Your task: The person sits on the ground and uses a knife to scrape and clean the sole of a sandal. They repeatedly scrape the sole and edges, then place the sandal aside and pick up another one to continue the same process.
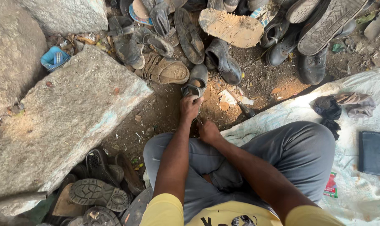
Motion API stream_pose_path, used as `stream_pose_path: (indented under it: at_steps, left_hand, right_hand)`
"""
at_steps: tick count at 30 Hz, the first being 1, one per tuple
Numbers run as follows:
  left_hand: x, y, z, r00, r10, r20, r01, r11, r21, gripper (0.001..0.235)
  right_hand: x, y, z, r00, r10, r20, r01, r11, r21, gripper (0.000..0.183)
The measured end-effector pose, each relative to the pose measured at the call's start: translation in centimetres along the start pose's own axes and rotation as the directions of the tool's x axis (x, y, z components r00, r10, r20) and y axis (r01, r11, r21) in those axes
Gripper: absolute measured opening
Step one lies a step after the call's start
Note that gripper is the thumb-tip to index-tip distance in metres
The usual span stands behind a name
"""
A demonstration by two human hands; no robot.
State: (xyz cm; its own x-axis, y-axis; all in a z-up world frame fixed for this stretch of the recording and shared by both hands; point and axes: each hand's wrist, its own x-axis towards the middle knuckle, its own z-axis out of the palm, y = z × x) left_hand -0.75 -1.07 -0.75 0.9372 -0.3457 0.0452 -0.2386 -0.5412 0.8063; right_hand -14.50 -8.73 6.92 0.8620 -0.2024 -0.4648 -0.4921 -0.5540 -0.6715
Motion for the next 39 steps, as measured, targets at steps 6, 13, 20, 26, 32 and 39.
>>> stream_pose_path:
  at_steps: [6,13,20,26,32,39]
  left_hand:
    - [0.1,1.0,-0.3,0.974,0.008,-0.226,-0.025,0.997,-0.07,0.029]
    - [0.4,0.7,1.0,0.974,-0.048,-0.223,-0.024,0.95,-0.312,0.033]
    - [-0.9,7.4,-1.5,0.993,0.021,0.114,-0.013,0.997,-0.075,0.043]
    - [-3.4,9.4,-5.7,0.831,0.146,0.537,-0.413,0.809,0.418,0.026]
    - [-4.1,10.4,-3.1,0.82,0.11,0.562,-0.438,0.752,0.493,0.017]
    - [-5.4,13.0,2.6,0.894,0.138,0.427,-0.378,0.745,0.55,0.023]
  right_hand:
    - [-4.2,0.0,1.2,0.991,-0.057,-0.118,0.066,0.995,0.071,0.042]
    - [-0.3,3.3,2.7,0.991,-0.032,-0.131,0.04,0.997,0.063,0.035]
    - [3.1,9.0,2.7,0.986,-0.115,-0.12,0.097,0.984,-0.149,0.037]
    - [3.2,12.1,1.3,0.962,-0.264,-0.064,0.229,0.916,-0.33,0.042]
    - [2.1,9.8,-3.4,0.935,-0.355,-0.022,0.332,0.895,-0.299,0.045]
    - [0.4,6.3,-10.4,0.985,0.172,0.029,-0.139,0.874,-0.465,0.04]
